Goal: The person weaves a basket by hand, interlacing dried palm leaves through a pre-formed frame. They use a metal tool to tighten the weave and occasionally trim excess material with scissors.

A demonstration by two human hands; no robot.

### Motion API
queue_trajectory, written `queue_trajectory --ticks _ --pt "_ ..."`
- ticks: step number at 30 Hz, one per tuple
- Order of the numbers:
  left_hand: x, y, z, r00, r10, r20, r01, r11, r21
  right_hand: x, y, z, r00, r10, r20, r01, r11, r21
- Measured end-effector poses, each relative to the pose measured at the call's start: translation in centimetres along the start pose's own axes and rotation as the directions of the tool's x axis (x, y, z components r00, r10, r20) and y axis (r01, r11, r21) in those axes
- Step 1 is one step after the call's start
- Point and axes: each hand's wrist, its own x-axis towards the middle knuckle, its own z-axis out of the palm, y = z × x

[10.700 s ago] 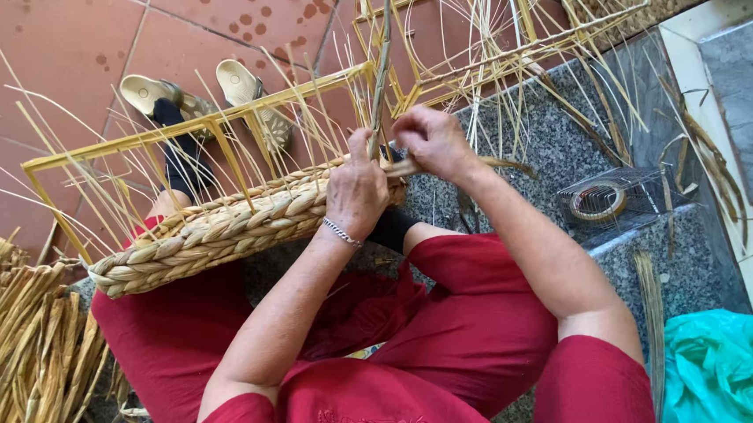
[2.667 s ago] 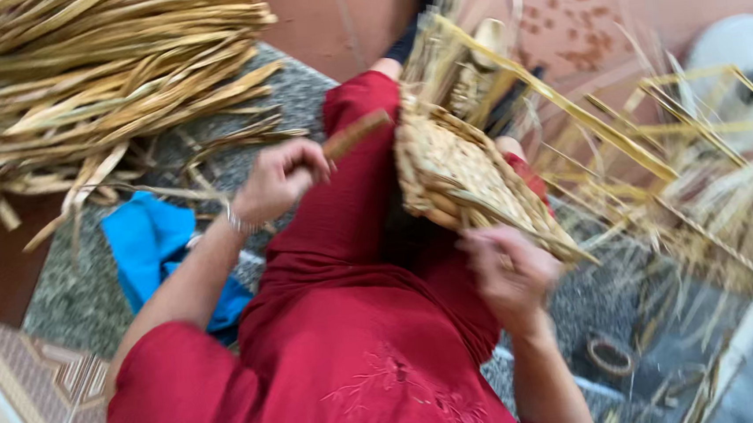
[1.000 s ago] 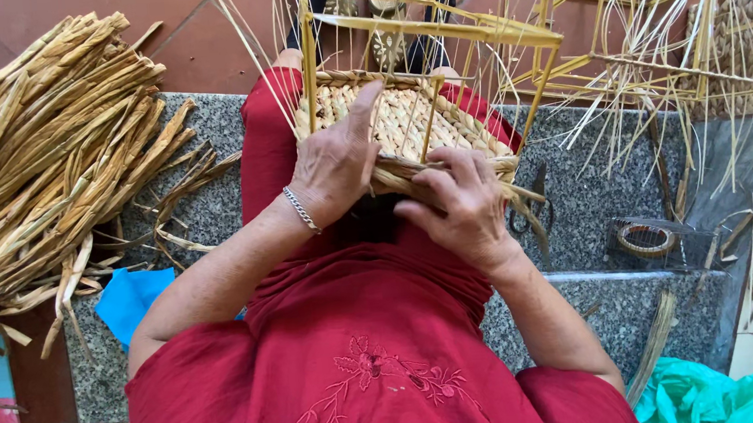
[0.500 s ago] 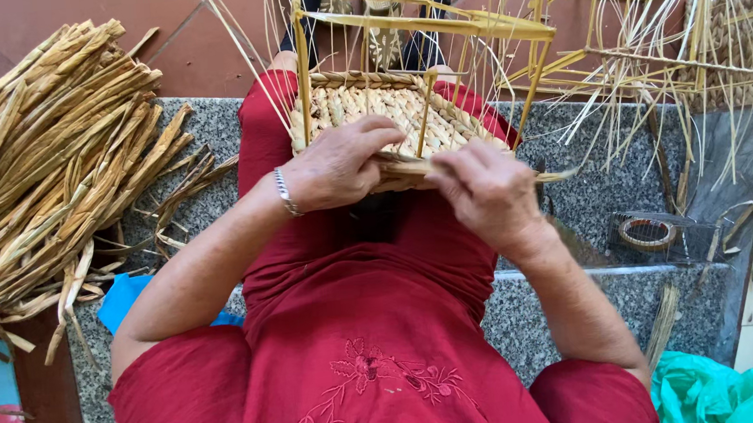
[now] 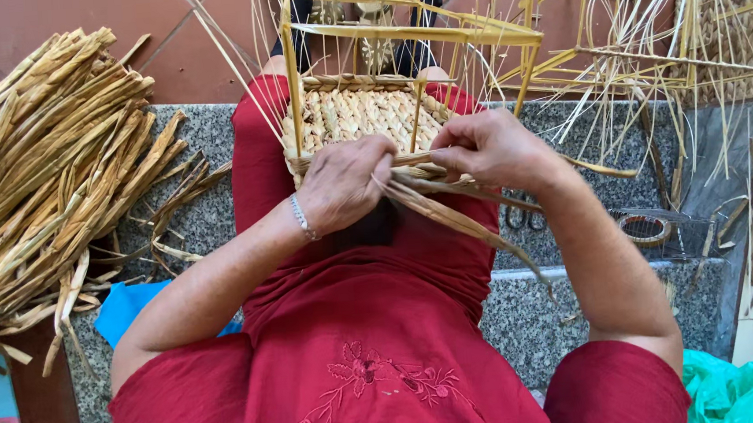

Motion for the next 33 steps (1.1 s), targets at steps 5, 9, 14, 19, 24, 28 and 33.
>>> queue_trajectory --ticks 5,9,14,19,24,28,33 --pt "-0.9 -1.0 -0.8 0.964 0.249 -0.094 -0.247 0.968 0.034 0.0 2.1 3.1 0.888 -0.375 -0.266 0.322 0.92 -0.225" --pt "-1.6 -1.2 -0.9 0.928 0.36 -0.096 -0.344 0.927 0.152 1.0 3.4 5.9 0.764 -0.471 -0.441 0.194 0.82 -0.539" --pt "-1.7 -1.4 0.1 0.95 0.288 -0.125 -0.271 0.953 0.134 0.4 4.7 7.5 0.724 -0.519 -0.454 0.163 0.769 -0.619" --pt "-0.4 -1.5 1.6 0.994 0.043 -0.102 -0.031 0.992 0.119 -2.5 4.3 7.9 0.693 -0.504 -0.516 0.29 0.85 -0.44" --pt "-0.1 -1.5 2.4 0.983 0.015 -0.184 0.01 0.991 0.135 -4.7 3.0 7.3 0.488 -0.782 -0.387 0.232 0.544 -0.806" --pt "0.2 -1.4 2.8 0.947 0.275 -0.169 -0.187 0.894 0.407 -6.1 2.5 7.3 0.557 -0.755 -0.345 0.247 0.547 -0.8" --pt "0.0 -0.4 1.8 0.95 0.311 -0.008 -0.292 0.902 0.319 -7.3 1.1 4.5 0.906 -0.273 -0.323 0.088 0.869 -0.487"
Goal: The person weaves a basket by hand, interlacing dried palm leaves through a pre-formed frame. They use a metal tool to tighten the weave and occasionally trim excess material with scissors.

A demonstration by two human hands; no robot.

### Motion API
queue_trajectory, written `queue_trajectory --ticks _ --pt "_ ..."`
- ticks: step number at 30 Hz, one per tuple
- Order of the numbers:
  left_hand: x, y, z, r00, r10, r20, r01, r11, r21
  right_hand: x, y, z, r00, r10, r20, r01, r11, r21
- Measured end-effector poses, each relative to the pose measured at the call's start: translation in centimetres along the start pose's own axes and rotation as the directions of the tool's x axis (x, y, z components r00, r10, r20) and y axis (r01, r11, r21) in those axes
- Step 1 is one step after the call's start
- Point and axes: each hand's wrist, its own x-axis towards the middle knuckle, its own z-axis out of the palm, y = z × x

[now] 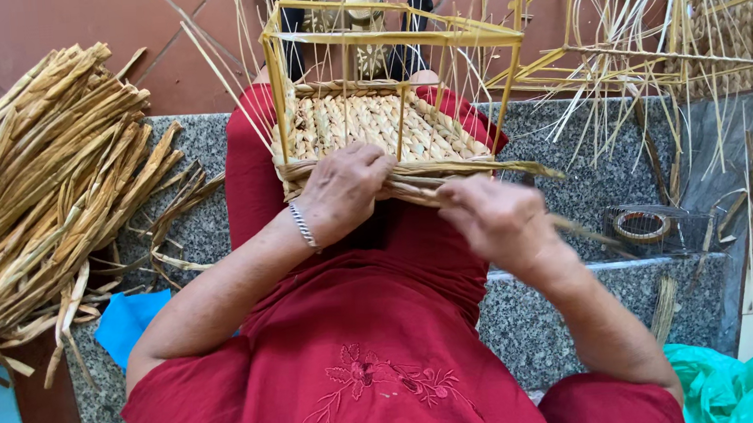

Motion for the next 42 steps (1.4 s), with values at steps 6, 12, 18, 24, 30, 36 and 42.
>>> queue_trajectory --ticks 6,12,18,24,30,36,42 --pt "0.9 1.3 -1.1 0.985 -0.128 0.117 0.142 0.982 -0.121 2.9 -0.9 -1.6 0.688 -0.545 -0.479 0.206 0.78 -0.591" --pt "0.2 0.5 1.1 0.937 -0.311 -0.161 0.264 0.929 -0.26 6.4 0.6 3.0 0.889 -0.205 -0.41 0.318 0.921 0.228" --pt "1.1 0.5 3.0 0.97 -0.242 0.002 0.241 0.964 0.111 9.0 3.7 6.8 0.998 0.037 -0.044 -0.004 0.81 0.586" --pt "3.8 0.2 1.1 0.777 -0.347 0.525 0.336 0.934 0.12 10.3 5.3 8.2 0.992 -0.107 -0.065 0.111 0.513 0.851" --pt "0.9 0.7 -1.4 0.965 -0.202 -0.17 0.155 0.954 -0.258 7.5 6.6 8.1 0.972 0.223 -0.067 -0.092 0.631 0.77" --pt "-3.6 -1.2 -5.0 0.786 -0.225 -0.575 0.322 0.944 0.071 5.2 6.4 6.5 0.956 0.276 0.104 -0.12 0.043 0.992" --pt "-3.9 -3.4 -2.6 0.793 -0.411 -0.45 0.431 0.9 -0.062 6.1 4.9 6.6 0.987 0.156 0.048 -0.126 0.547 0.828"
